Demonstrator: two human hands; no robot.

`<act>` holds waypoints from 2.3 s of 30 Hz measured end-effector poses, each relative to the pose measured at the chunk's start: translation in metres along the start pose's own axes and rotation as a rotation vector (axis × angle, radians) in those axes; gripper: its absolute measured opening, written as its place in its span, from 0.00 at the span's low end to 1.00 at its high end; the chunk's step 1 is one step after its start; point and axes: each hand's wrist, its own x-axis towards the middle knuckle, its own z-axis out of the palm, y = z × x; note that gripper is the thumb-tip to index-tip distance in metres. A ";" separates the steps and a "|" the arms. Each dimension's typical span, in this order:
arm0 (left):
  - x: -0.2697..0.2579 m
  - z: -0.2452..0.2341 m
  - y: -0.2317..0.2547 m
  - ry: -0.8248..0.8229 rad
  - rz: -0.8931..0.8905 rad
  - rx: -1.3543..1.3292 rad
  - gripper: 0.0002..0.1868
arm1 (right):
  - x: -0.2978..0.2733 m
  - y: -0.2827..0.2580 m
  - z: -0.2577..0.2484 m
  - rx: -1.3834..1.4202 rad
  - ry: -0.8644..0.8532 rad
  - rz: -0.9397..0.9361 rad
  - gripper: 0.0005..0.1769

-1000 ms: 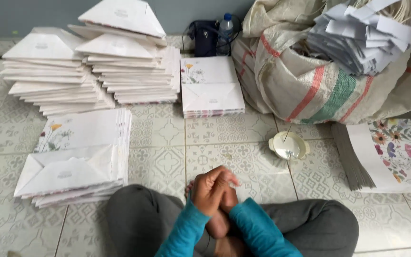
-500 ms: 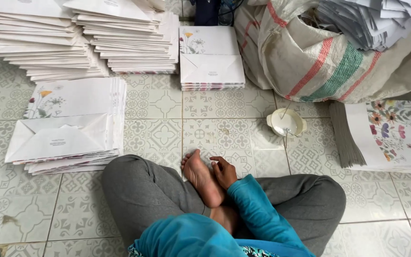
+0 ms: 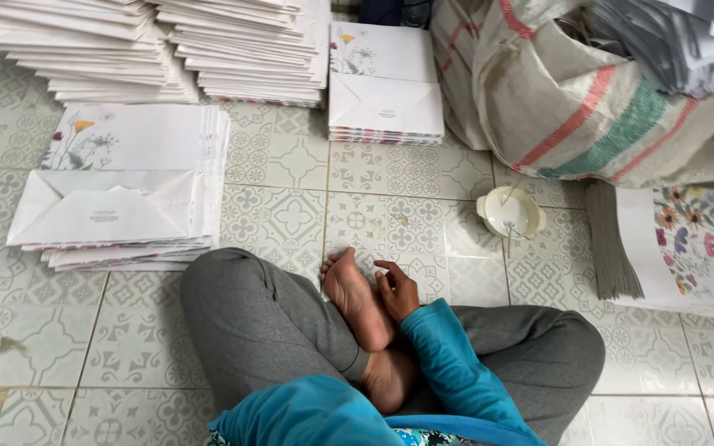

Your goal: The person is manually folding printed paper sheets into envelopes and applying glue to the edges using a small stick.

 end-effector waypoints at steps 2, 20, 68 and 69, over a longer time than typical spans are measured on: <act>-0.009 -0.012 -0.024 0.062 -0.012 0.050 0.11 | 0.000 0.007 0.000 0.007 0.037 -0.048 0.15; -0.144 -0.180 -0.328 1.374 -0.050 -0.081 0.24 | 0.176 -0.195 0.211 0.022 -0.313 -0.420 0.14; -0.093 -0.103 -0.464 0.245 -0.459 0.943 0.29 | 0.105 0.030 -0.109 0.115 0.342 -0.076 0.25; -0.088 -0.096 -0.482 -0.046 -0.696 0.966 0.32 | 0.109 0.040 -0.102 0.029 0.314 0.139 0.26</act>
